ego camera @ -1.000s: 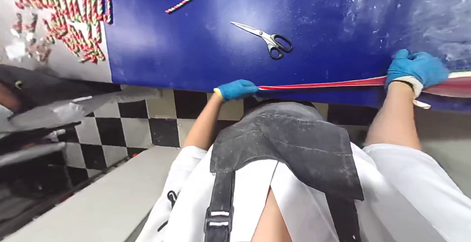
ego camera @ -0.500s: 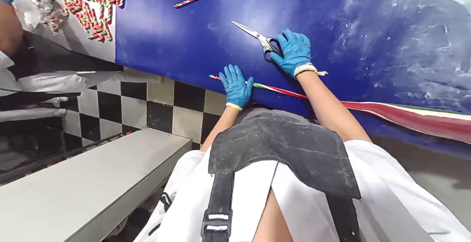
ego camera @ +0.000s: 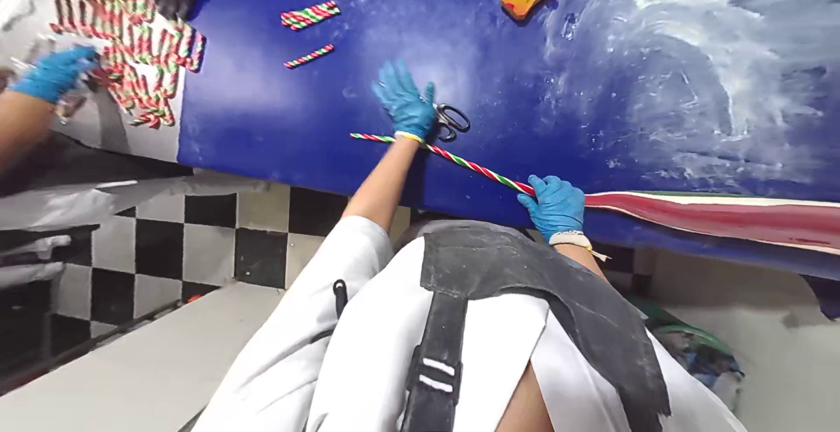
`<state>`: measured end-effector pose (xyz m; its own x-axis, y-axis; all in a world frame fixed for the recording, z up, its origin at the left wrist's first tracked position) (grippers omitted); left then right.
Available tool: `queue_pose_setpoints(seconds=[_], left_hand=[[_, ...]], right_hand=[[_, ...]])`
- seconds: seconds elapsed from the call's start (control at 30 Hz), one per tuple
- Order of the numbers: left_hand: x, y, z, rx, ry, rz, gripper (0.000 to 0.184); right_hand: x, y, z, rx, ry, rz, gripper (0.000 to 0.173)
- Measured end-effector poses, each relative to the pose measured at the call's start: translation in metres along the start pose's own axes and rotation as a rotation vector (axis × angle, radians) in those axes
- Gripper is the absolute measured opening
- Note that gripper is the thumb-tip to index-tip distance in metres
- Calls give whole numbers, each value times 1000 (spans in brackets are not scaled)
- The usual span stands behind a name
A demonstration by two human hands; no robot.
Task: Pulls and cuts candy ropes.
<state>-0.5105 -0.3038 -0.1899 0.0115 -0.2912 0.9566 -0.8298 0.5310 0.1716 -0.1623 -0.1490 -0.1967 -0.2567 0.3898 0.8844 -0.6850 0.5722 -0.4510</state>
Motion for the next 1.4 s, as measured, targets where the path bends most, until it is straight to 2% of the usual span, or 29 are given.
queue_pose_setpoints(seconds=[0.07, 0.13, 0.17, 0.2, 0.27, 0.3, 0.33, 0.43, 0.53, 0.67, 0.73, 0.8, 0.83, 0.9, 0.97, 1.0, 1.07, 1.13, 1.23, 1.4], left_hand=[[7, -31, -72, -348, -151, 127, 73], [1, -90, -148, -810, -242, 311, 61], [-5, -125, -173, -985, -246, 404, 59], [-9, -155, -187, -1067, -262, 500, 59], [-9, -182, -181, -1025, -252, 686, 52], [-5, -183, -165, -980, -230, 777, 41], [-2, -181, -141, -935, -216, 858, 37], [15, -173, -57, -876, -288, 1030, 51], [44, -155, 44, -757, -352, 1056, 54], [83, -127, 194, -412, -495, 1092, 43], [92, -129, 247, -231, -537, 1118, 41], [104, -136, 282, -66, -335, 1121, 42], [114, -140, 293, 14, -124, 1072, 42], [134, -153, 294, 125, 204, 743, 30], [128, -178, 273, 0, 213, 420, 42], [114, -194, 256, -95, 166, 338, 53], [85, -220, 222, -214, 111, 272, 80], [68, -213, 204, -188, 141, 232, 99], [51, -150, 198, -54, 168, 259, 106], [20, -34, 194, 49, 139, 304, 101]], right_hand=[[2, 4, 9, 14, 5, 52, 45], [5, 8, 6, 45, 65, 146, 42], [5, 10, 3, 55, 94, 200, 42], [4, 10, 1, 64, 118, 247, 43], [2, 10, 9, 55, 122, 369, 44], [-1, 8, 19, 41, 103, 434, 45], [-3, 7, 33, 27, 61, 485, 46], [-12, 14, 70, -10, -143, 509, 49], [-18, 20, 77, -60, -172, 470, 48], [-21, 20, 72, -51, -159, 401, 39], [-22, 23, 73, -54, -155, 418, 37], [-23, 23, 74, -64, -158, 439, 36], [-22, 23, 75, -71, -168, 446, 36], [-20, 21, 75, -76, -186, 434, 35], [-21, 20, 76, -76, -178, 428, 35], [-21, 20, 75, -80, -162, 423, 36], [-22, 20, 76, -94, -128, 417, 37], [-22, 19, 77, -102, -114, 423, 38], [-18, 17, 80, -84, -132, 428, 39], [-17, 20, 81, -80, -146, 482, 43]])
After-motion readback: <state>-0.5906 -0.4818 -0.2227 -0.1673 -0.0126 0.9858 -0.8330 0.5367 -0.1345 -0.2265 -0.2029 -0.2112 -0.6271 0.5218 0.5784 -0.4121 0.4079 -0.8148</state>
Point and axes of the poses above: each hand's wrist, its own y-axis towards the middle knuckle, its own x-axis out of the back of the hand, z = x × y, the point moved 6 cm from there along y, towards the middle knuckle, and after that the axes turned 9 degrees about -x, right-handed, at the moved point
